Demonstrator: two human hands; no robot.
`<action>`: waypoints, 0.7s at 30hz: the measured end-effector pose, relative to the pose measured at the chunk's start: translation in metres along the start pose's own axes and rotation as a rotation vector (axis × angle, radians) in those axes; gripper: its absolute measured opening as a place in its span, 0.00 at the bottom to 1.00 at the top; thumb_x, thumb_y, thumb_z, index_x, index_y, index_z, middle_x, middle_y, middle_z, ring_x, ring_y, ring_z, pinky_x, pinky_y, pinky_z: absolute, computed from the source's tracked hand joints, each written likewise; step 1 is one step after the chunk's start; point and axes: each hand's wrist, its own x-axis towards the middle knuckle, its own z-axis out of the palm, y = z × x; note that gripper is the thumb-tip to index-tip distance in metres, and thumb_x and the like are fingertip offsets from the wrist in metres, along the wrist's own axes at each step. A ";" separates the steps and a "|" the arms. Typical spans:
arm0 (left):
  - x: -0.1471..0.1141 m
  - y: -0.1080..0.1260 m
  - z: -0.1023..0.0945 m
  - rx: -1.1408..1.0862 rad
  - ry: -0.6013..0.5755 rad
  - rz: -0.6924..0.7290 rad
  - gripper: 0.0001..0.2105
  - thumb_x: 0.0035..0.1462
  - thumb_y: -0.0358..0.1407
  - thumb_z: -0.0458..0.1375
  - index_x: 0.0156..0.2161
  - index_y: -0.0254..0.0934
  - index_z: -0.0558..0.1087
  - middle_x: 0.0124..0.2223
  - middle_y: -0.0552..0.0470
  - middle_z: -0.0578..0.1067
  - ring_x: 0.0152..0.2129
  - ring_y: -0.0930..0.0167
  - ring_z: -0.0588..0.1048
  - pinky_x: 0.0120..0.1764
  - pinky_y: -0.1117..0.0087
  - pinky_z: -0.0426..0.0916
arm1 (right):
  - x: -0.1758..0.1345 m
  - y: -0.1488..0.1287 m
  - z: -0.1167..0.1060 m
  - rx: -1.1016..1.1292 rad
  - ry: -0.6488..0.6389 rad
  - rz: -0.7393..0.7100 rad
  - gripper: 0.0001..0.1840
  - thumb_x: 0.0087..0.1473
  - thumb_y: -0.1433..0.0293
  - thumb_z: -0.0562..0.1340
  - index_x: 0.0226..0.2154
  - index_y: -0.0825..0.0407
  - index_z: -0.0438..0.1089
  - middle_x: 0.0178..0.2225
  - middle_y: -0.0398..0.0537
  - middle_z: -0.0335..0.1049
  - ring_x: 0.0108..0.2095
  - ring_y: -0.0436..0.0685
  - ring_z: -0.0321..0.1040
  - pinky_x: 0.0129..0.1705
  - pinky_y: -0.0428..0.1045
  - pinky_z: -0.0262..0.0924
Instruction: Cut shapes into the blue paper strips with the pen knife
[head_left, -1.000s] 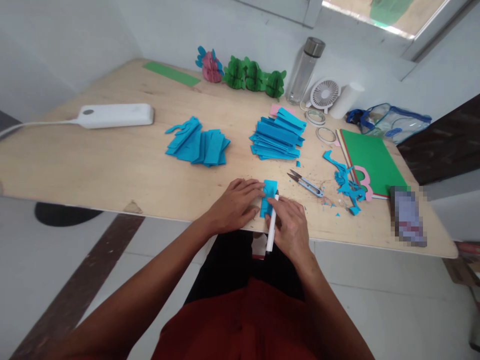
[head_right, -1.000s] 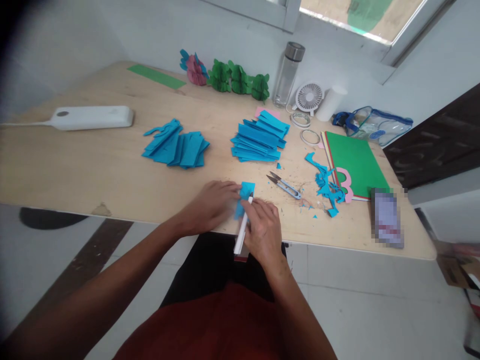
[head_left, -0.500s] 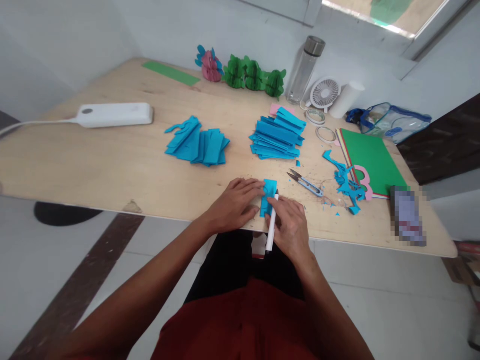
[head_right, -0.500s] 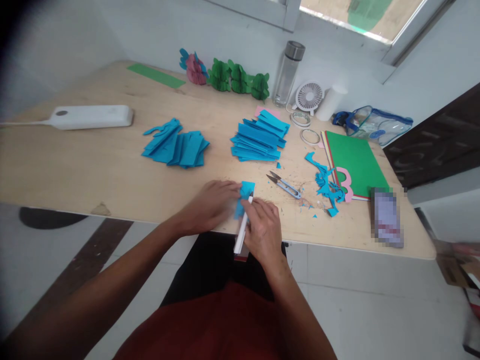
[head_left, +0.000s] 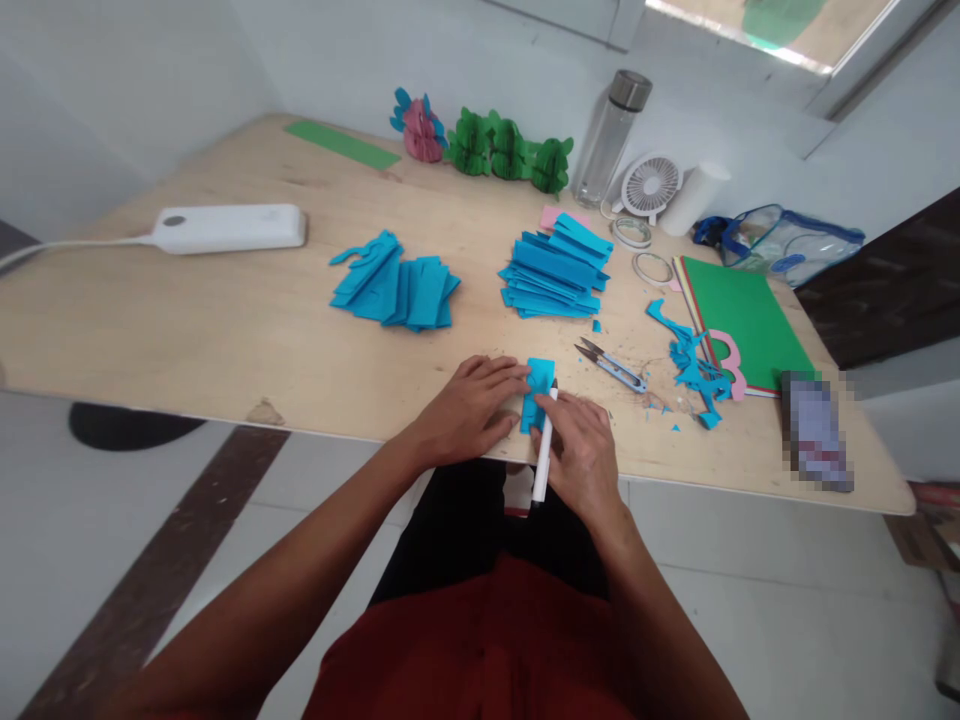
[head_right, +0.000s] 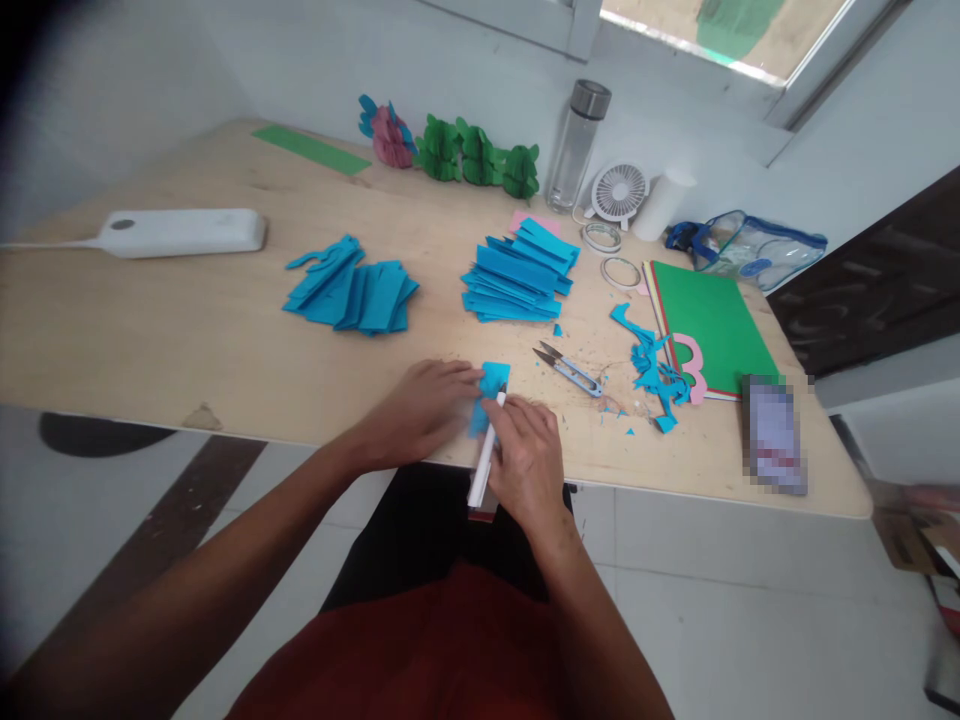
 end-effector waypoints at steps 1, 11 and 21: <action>0.000 0.000 0.000 0.000 0.000 0.001 0.20 0.59 0.34 0.51 0.56 0.38 0.69 0.62 0.45 0.69 0.62 0.60 0.62 0.63 0.51 0.53 | 0.000 0.000 0.000 -0.001 -0.001 -0.003 0.23 0.56 0.76 0.58 0.54 0.52 0.68 0.47 0.54 0.76 0.54 0.62 0.68 0.55 0.59 0.59; -0.001 -0.002 0.001 0.018 0.005 0.012 0.20 0.60 0.35 0.51 0.56 0.39 0.68 0.63 0.46 0.68 0.62 0.61 0.62 0.64 0.51 0.52 | 0.000 0.001 0.000 -0.018 -0.001 -0.003 0.22 0.56 0.76 0.58 0.53 0.52 0.68 0.48 0.54 0.76 0.53 0.62 0.69 0.54 0.59 0.59; 0.000 0.001 0.000 0.020 -0.007 -0.009 0.20 0.58 0.35 0.51 0.56 0.40 0.69 0.63 0.47 0.68 0.62 0.60 0.62 0.63 0.51 0.53 | 0.001 0.000 0.001 -0.016 -0.010 0.010 0.23 0.55 0.77 0.58 0.54 0.50 0.68 0.48 0.53 0.77 0.54 0.62 0.69 0.55 0.59 0.59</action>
